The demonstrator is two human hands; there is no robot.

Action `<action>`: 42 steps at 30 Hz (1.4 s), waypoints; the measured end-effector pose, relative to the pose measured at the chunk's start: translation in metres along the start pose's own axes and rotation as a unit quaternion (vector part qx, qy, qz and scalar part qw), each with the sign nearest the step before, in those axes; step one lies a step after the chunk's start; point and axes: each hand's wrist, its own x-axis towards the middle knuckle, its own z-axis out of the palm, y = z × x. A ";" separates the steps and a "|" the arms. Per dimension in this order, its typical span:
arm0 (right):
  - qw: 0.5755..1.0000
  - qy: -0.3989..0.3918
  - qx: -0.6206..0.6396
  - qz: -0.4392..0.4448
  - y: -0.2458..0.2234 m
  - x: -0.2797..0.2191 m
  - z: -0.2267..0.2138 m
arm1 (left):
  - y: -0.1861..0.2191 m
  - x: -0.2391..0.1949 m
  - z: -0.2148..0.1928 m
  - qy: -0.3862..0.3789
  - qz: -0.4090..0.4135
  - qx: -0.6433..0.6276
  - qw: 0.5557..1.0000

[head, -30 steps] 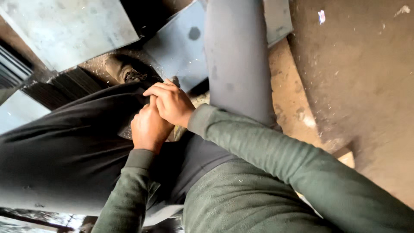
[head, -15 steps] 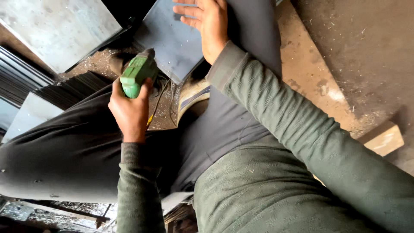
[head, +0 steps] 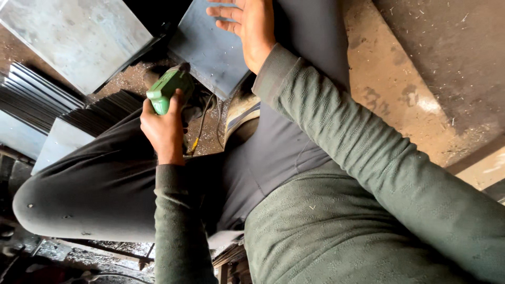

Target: The person drills holes into square metal plates using a handheld power drill while sitting on the floor, handling the plates one by one and stacking them.

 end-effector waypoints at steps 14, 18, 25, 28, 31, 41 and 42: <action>1.000 -0.013 -0.011 -0.006 -0.007 -0.005 0.010 | 0.001 0.009 0.005 -0.026 -0.026 -0.032 0.999; 1.000 -0.016 0.013 -0.008 0.000 -0.001 0.007 | 0.003 0.010 0.004 -0.030 -0.039 -0.001 0.999; 0.998 0.026 0.047 0.013 0.018 0.008 0.002 | 0.010 0.004 0.009 -0.013 0.001 0.038 0.999; 0.999 0.028 0.038 0.018 0.014 0.006 0.006 | 0.018 0.007 0.009 -0.020 0.015 0.063 0.998; 0.999 0.001 -0.017 0.030 0.008 0.003 0.012 | 0.028 0.013 0.005 -0.034 0.037 0.101 0.994; 0.921 -0.095 -0.368 0.088 0.076 -0.035 0.051 | 0.047 0.011 -0.005 -0.119 0.033 0.236 0.964; 0.942 -0.025 -0.308 0.133 0.080 -0.039 0.053 | 0.049 0.008 -0.005 -0.111 0.057 0.250 0.960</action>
